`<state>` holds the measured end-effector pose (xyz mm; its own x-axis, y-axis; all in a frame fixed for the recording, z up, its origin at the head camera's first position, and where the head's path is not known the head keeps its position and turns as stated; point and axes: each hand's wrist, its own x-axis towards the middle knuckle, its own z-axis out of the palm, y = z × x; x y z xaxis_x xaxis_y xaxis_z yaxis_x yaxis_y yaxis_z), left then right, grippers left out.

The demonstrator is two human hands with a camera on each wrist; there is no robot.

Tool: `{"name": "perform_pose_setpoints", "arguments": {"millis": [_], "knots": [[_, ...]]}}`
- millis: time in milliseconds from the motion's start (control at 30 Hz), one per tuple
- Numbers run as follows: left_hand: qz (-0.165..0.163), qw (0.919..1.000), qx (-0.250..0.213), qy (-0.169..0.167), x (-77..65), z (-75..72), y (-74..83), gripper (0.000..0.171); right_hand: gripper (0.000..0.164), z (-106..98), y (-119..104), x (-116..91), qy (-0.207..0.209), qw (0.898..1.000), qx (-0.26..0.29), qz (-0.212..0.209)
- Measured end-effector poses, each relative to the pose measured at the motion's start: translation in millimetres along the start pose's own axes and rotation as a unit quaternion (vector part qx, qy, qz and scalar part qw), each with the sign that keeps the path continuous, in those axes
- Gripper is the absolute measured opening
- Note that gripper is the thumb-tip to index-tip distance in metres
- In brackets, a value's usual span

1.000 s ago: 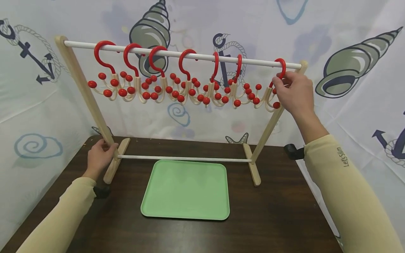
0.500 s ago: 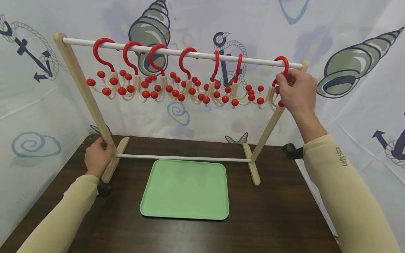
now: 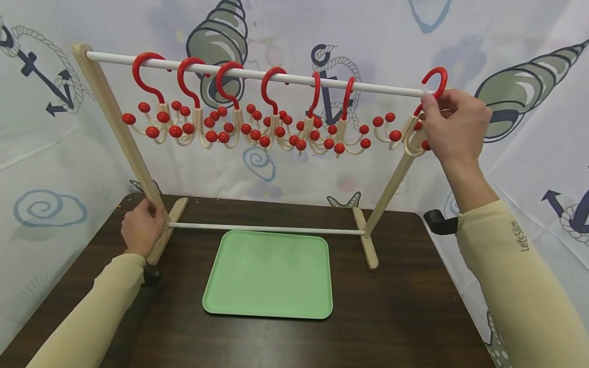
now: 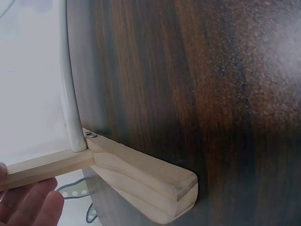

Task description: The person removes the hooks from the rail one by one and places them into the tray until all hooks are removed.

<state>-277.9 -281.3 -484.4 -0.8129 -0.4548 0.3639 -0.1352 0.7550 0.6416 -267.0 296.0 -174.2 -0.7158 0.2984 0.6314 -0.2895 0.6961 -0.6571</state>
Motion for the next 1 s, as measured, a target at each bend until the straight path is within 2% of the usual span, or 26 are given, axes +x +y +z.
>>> {"name": "perform_pose_setpoints", "arguments": {"millis": [133,300,500,700,833,1000], "knots": [[0.003,1.0,0.005,-0.003,-1.0,1.1,2.3,0.028,0.034,-12,1,-5,-0.001,1.0,0.004,-0.006],[0.011,0.9999,0.009,0.001,-1.9,-1.6,2.7,0.027,0.036,-21,5,-17,-0.021,0.999,-0.031,-0.014],[0.015,0.9996,0.022,0.002,0.3,-4.4,2.8,0.027,0.039,-19,19,-48,-0.068,0.994,-0.068,-0.041],[0.016,0.9995,0.024,-0.007,1.0,-7.2,4.6,0.029,0.034,6,42,-95,-0.14,0.984,-0.086,-0.072],[0.025,0.9995,0.02,-0.005,1.0,-7.9,5.8,0.029,0.026,30,61,-125,-0.193,0.975,-0.074,-0.077],[0.026,0.9993,0.027,-0.001,3.1,-6.1,4.7,0.029,0.025,63,83,-157,-0.249,0.964,-0.064,-0.065]]}}
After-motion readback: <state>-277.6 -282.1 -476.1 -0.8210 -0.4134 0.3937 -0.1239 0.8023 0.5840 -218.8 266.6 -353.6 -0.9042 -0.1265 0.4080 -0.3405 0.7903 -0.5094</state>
